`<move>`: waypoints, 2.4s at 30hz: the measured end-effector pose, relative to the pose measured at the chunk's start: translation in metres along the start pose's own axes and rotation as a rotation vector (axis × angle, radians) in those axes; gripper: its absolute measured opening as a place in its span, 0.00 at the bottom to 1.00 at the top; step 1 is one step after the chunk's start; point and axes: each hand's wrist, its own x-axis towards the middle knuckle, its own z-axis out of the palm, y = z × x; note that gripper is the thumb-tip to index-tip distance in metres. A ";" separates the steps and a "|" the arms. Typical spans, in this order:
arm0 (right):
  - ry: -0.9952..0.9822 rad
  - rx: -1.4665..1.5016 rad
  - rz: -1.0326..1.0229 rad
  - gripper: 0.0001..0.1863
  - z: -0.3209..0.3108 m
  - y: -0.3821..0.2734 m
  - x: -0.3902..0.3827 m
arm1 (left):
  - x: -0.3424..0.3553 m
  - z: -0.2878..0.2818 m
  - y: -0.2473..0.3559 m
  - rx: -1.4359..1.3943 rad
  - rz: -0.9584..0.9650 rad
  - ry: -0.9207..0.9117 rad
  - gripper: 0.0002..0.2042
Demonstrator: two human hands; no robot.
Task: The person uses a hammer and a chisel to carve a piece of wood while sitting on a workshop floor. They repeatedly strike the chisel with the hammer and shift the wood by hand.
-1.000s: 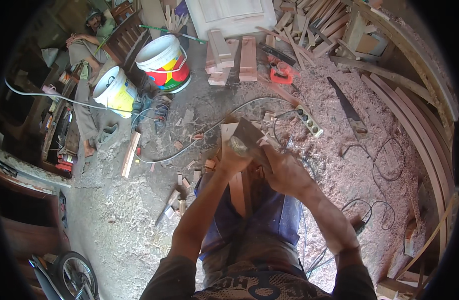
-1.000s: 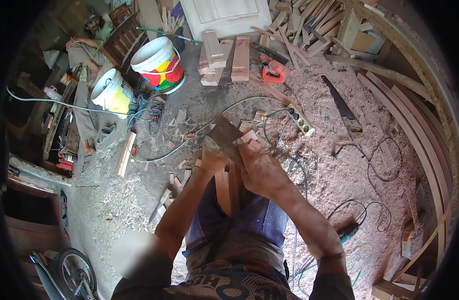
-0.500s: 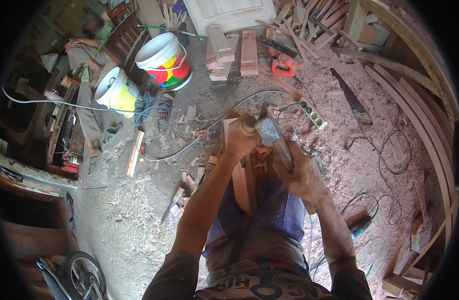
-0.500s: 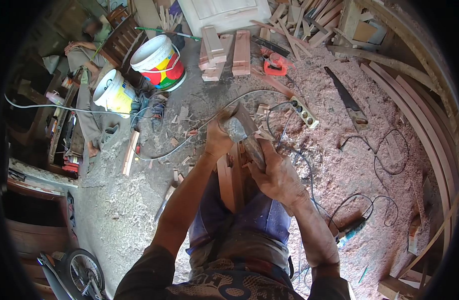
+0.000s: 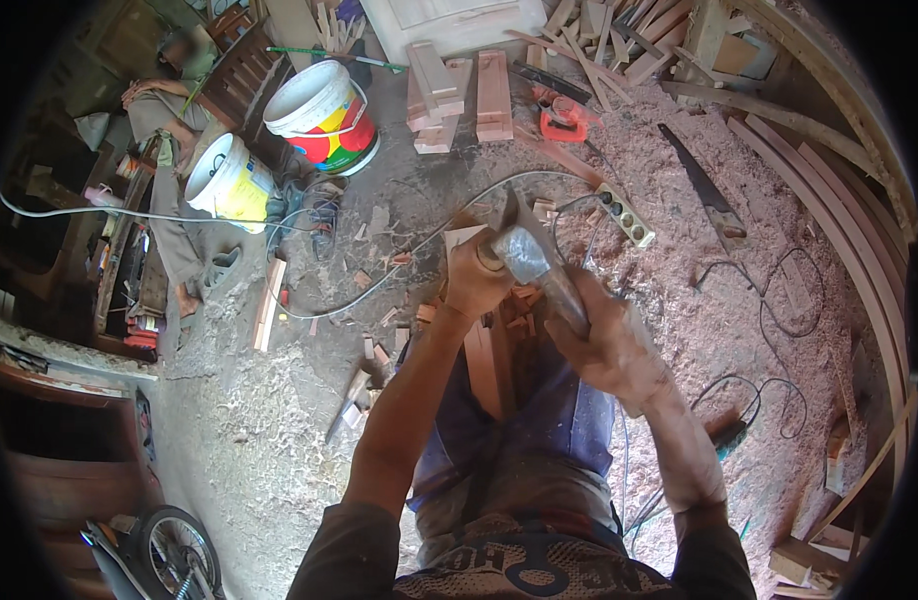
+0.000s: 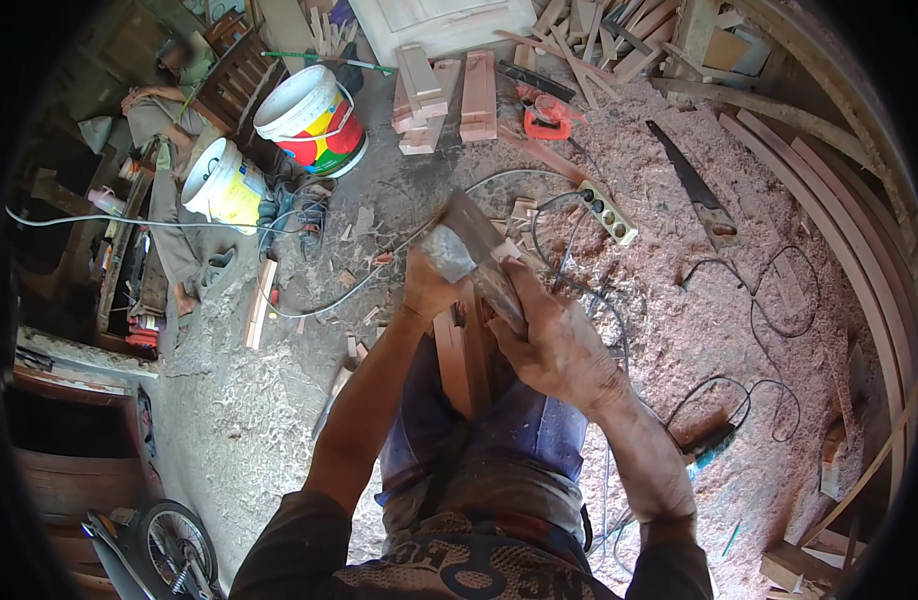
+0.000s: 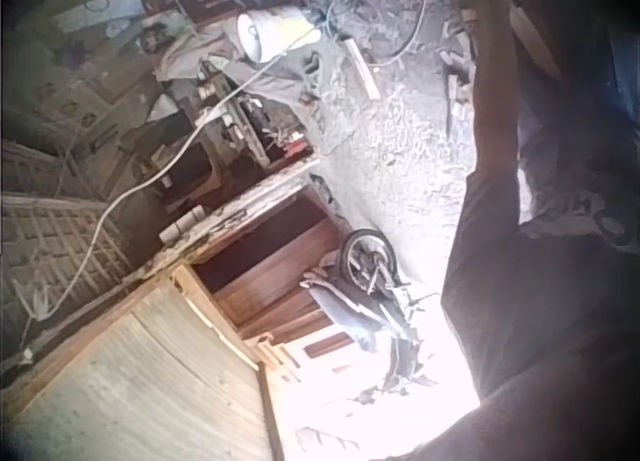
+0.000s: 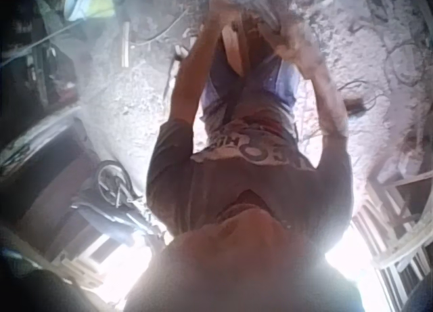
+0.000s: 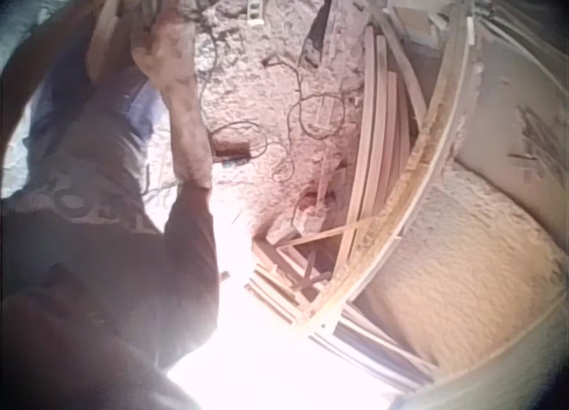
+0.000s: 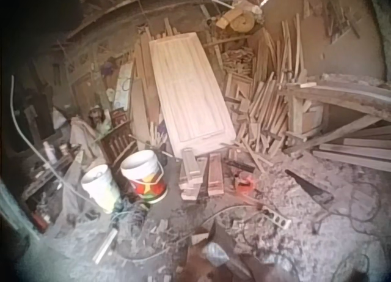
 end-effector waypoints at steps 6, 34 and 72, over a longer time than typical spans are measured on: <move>-0.052 -0.532 -0.196 0.24 0.011 0.007 0.019 | -0.013 -0.005 -0.002 0.207 0.246 -0.066 0.12; -0.257 -0.595 -0.154 0.27 0.027 0.015 0.025 | -0.049 -0.005 -0.016 0.248 0.095 -0.059 0.17; 0.005 0.574 0.292 0.23 -0.003 0.030 -0.020 | 0.017 0.007 0.020 0.057 -0.182 -0.038 0.10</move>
